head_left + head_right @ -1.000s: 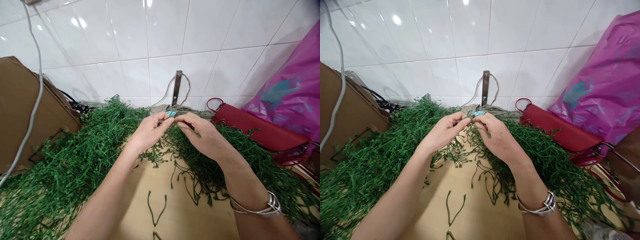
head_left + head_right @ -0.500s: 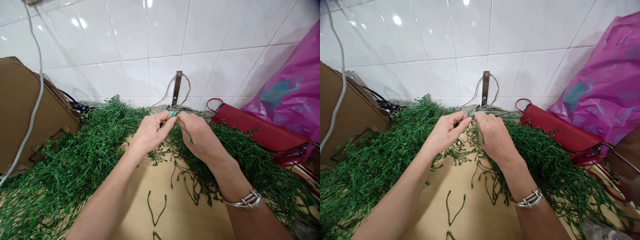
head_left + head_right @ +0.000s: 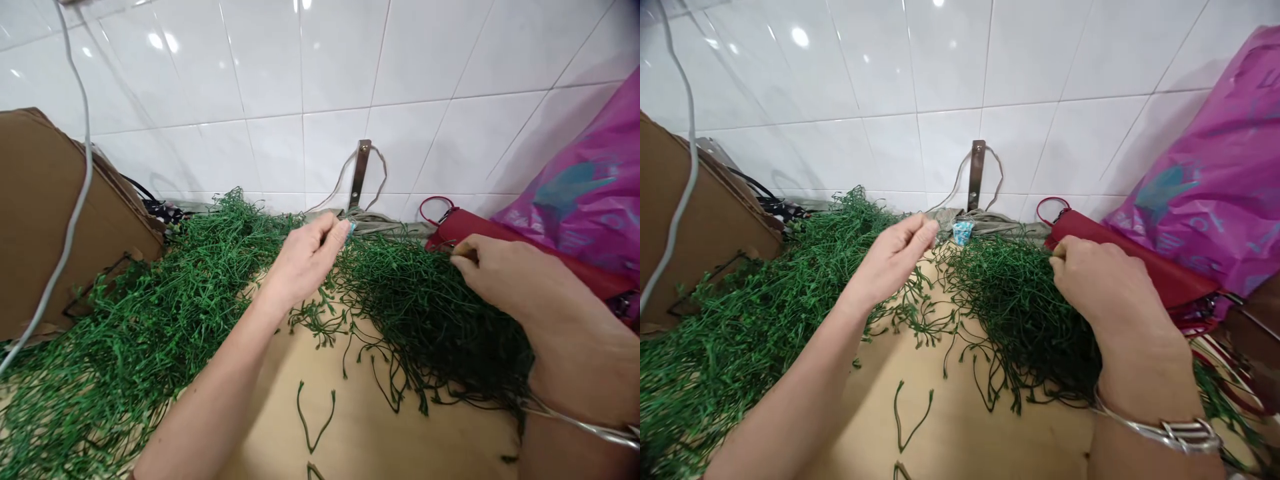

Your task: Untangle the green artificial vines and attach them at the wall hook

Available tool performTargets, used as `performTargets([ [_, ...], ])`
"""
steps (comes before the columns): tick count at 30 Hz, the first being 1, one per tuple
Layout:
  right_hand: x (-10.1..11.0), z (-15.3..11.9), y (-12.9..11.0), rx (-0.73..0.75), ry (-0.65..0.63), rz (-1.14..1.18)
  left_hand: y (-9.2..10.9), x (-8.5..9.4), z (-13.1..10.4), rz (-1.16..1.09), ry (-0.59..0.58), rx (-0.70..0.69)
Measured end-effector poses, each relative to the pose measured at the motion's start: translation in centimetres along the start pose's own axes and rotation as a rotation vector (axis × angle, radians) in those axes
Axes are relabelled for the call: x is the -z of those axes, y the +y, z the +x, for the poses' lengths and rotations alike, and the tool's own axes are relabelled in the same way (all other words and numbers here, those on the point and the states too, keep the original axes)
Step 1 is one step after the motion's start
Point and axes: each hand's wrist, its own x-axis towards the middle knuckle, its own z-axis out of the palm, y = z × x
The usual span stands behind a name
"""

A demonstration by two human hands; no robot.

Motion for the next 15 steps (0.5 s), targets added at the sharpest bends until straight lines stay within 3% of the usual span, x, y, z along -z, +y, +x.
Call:
performTargets([
  [3,2.2,-0.7,-2.7,-0.051,0.021,-0.033,-0.4,-0.9,0.2,0.048,-0.136,0.073],
  [6,3.9,-0.9,-7.3,0.041,0.096,0.320,-0.4,-1.1,0.1,0.043,-0.156,0.081],
  [10,3.6,-1.0,-11.7,0.168,-0.130,0.762,-0.1,-0.9,-0.1,-0.017,-0.134,0.053],
  [15,2.3,-1.4,-13.5,0.118,-0.272,1.007,-0.5,-1.0,-0.1,0.000,-0.020,0.011],
])
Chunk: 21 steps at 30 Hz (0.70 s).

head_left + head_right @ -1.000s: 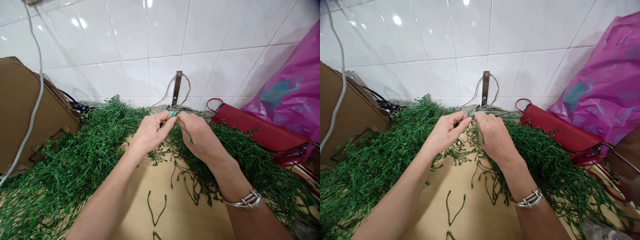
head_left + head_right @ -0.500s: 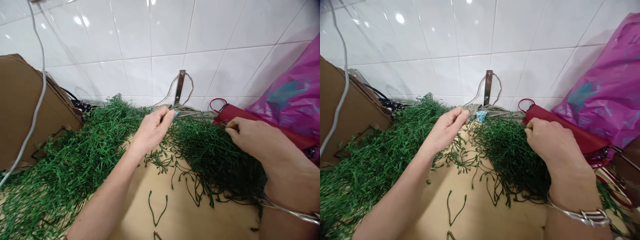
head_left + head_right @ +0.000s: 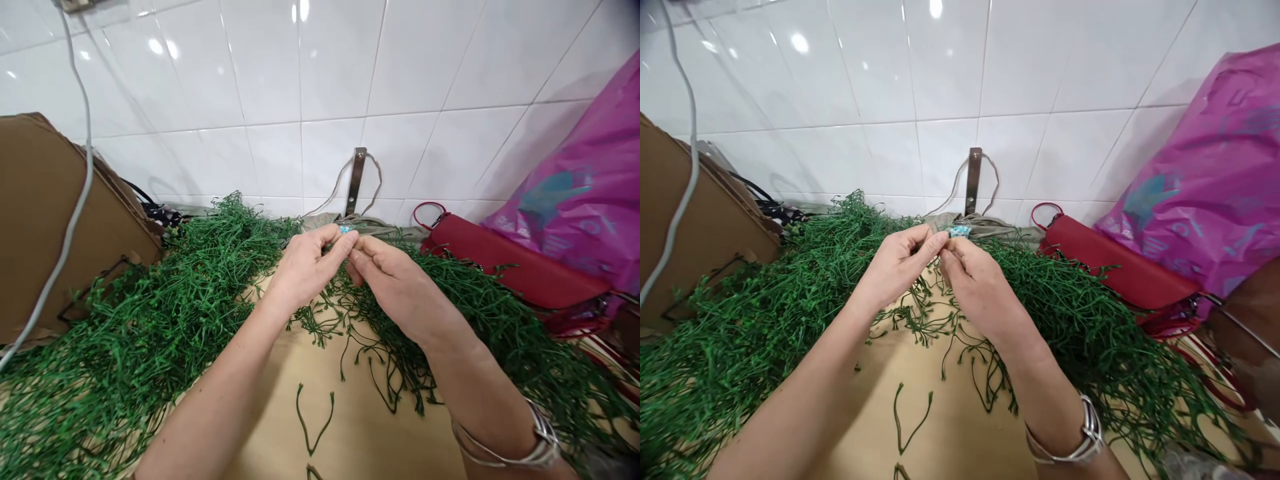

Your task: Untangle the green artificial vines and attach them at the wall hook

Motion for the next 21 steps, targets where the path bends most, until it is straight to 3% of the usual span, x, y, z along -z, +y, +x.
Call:
performTargets([
  [4,-1.3,-0.6,-0.4,-0.070,0.038,0.077,-0.4,0.5,0.2,0.066,0.027,-0.042],
  [9,-2.4,-2.4,0.3,-0.190,-0.001,0.392,0.2,1.1,-0.2,0.048,-0.172,-0.120],
  [11,-2.1,-3.5,0.5,-0.205,0.044,0.374,0.8,0.6,-0.5,0.038,-0.204,-0.155],
  [14,-1.7,-5.8,-0.5,-0.173,0.116,0.135,1.0,-0.8,-0.5,0.004,-0.109,-0.171],
  [17,-2.3,-8.5,-2.1,-0.065,0.013,-0.077,-0.4,-1.2,0.0,-0.053,0.152,-0.039],
  [21,-2.0,-10.2,-2.5,0.128,-0.057,-0.338,-2.6,0.6,-0.5,-0.146,0.160,0.126],
])
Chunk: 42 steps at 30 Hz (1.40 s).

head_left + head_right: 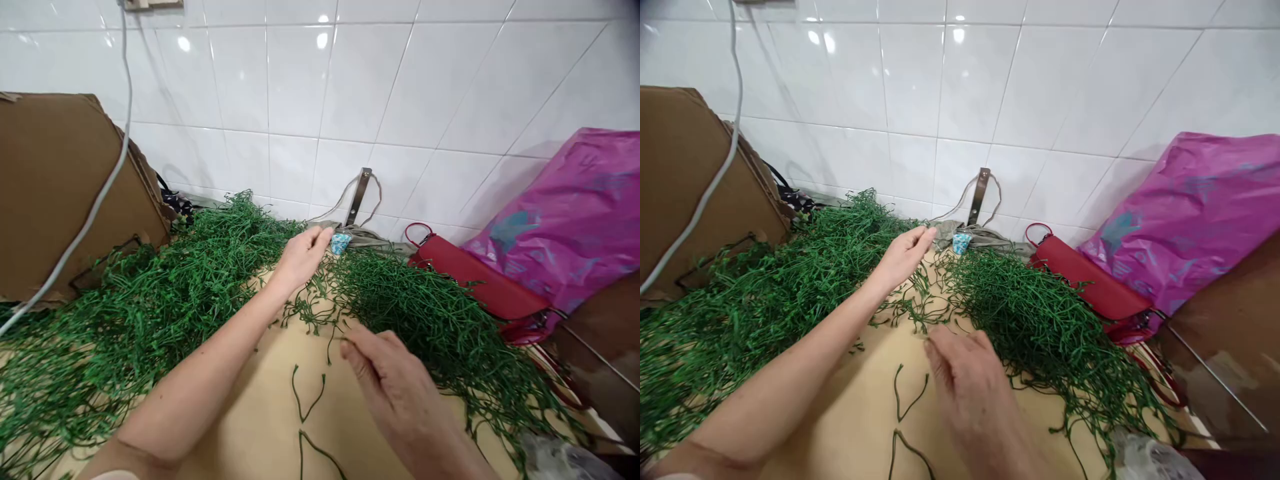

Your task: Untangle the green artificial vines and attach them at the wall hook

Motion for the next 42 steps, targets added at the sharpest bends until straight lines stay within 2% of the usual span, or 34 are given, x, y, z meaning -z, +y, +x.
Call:
performTargets([
  [2,1.5,0.1,1.8,-0.030,0.033,-0.141,0.1,1.3,-0.9,-0.170,-0.023,0.159],
  [4,3.4,0.4,4.3,-0.069,0.158,-0.333,0.9,2.5,-2.2,-0.376,-0.066,0.312],
  [6,5.0,0.6,6.1,-0.104,0.325,-0.571,2.3,3.5,-3.5,-0.501,-0.118,0.360],
  [8,5.6,0.5,6.6,-0.116,0.398,-0.646,3.5,4.1,-4.6,-0.564,-0.199,0.342],
  [11,4.4,-0.2,4.9,-0.076,0.345,-0.378,4.3,4.3,-5.8,-0.611,-0.343,0.328],
  [13,2.7,-0.7,3.3,-0.118,0.244,-0.101,3.6,3.6,-6.6,-0.628,-0.423,0.333],
  [15,0.8,-1.1,2.3,-0.217,0.131,0.123,1.9,2.4,-7.5,-0.644,-0.468,0.341],
  [18,-1.5,-1.4,2.3,-0.330,-0.013,0.333,-1.4,0.3,-9.1,-0.627,-0.509,0.375],
  [22,-3.1,-1.5,4.4,-0.380,-0.072,0.476,-4.5,-1.4,-10.8,-0.542,-0.511,0.329],
  [26,-4.3,-1.8,6.7,-0.403,-0.071,0.456,-5.1,-1.8,-11.5,-0.396,-0.523,0.287],
  [29,-5.3,-2.4,7.7,-0.429,-0.013,0.462,-5.5,-2.0,-11.6,-0.343,-0.500,0.304],
  [35,-6.2,-2.9,7.7,-0.448,0.087,0.533,-6.2,-2.8,-11.7,-0.293,-0.465,0.302],
  [40,-6.2,-3.1,7.3,-0.456,0.086,0.633,-5.8,-3.5,-12.0,-0.130,-0.287,0.185],
  [42,-6.2,-3.2,7.1,-0.442,0.095,0.629,-5.6,-3.5,-12.1,-0.104,-0.253,0.161],
])
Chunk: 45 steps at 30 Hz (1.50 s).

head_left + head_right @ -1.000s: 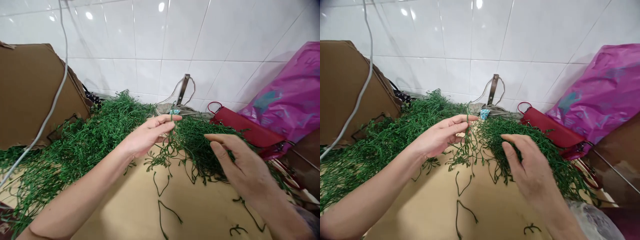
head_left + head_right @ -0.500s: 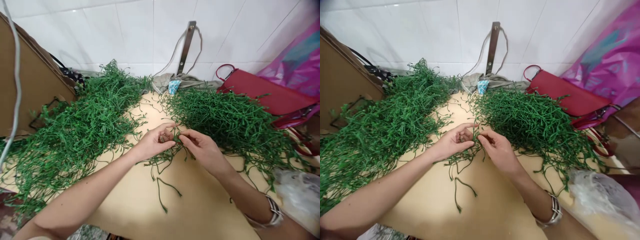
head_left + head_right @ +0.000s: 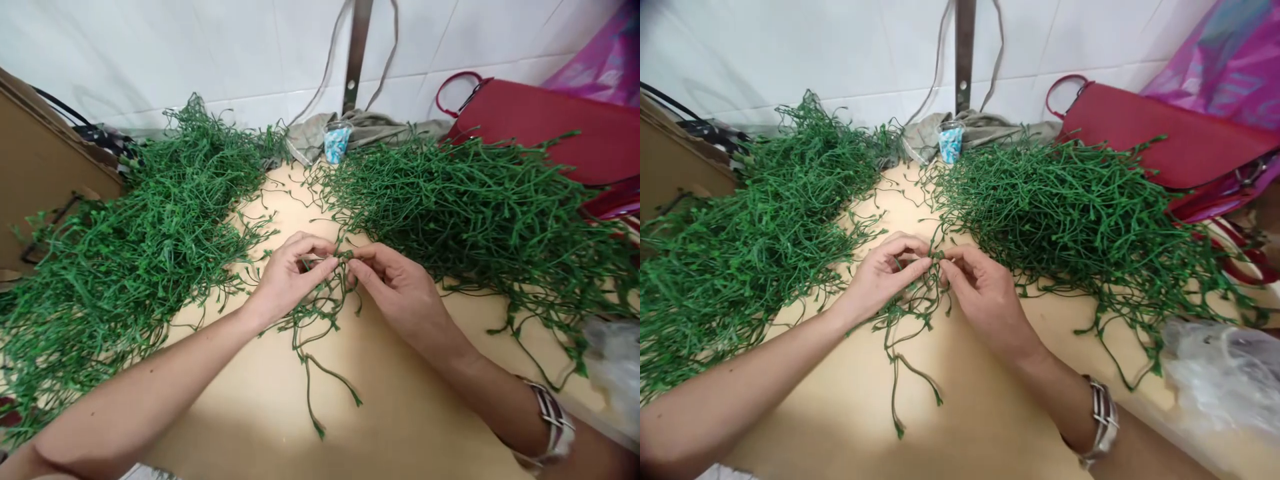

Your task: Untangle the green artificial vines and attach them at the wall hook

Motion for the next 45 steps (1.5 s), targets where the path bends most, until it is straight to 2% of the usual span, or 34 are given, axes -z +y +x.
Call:
performTargets([
  [4,0.2,-0.1,-0.3,0.034,0.032,-0.083,0.3,0.0,-0.3,-0.062,0.002,0.019],
  [8,0.3,0.0,-0.6,-0.017,0.058,-0.062,0.4,0.0,-0.6,-0.097,-0.001,0.068],
  [12,0.2,0.1,-0.8,-0.084,0.002,0.082,0.3,0.3,-0.9,-0.076,-0.049,0.057],
  [16,0.1,0.2,-0.9,-0.099,-0.068,0.064,0.2,0.5,-1.0,-0.063,-0.095,0.022],
  [22,-0.1,0.0,-0.2,0.074,0.059,-0.095,0.7,0.6,-1.2,0.005,-0.043,-0.041],
  [25,-0.2,-0.5,-0.2,0.140,0.118,-0.265,1.3,0.2,-1.6,-0.018,-0.089,0.003],
  [28,-0.2,-0.8,-0.3,0.316,0.126,-0.428,1.5,-0.2,-1.8,0.019,-0.108,0.072],
  [31,0.0,-0.8,-0.3,0.481,0.137,-0.535,1.5,-0.3,-1.7,0.057,-0.147,0.044],
  [33,0.2,-0.7,-0.1,0.523,0.148,-0.599,1.6,-0.1,-1.6,0.048,-0.193,0.008],
  [35,0.2,-0.6,-0.1,0.511,0.141,-0.641,1.7,0.2,-1.5,0.035,-0.233,0.013],
  [38,0.1,-0.6,-0.5,0.393,0.122,-0.613,1.9,0.7,-1.4,0.065,-0.271,0.020],
  [41,-0.3,-0.4,-1.1,0.272,0.119,-0.545,2.1,1.2,-1.1,0.181,-0.276,-0.064],
  [45,-0.9,-0.2,-1.3,0.222,0.125,-0.521,2.5,1.4,-1.0,0.288,-0.252,-0.165],
])
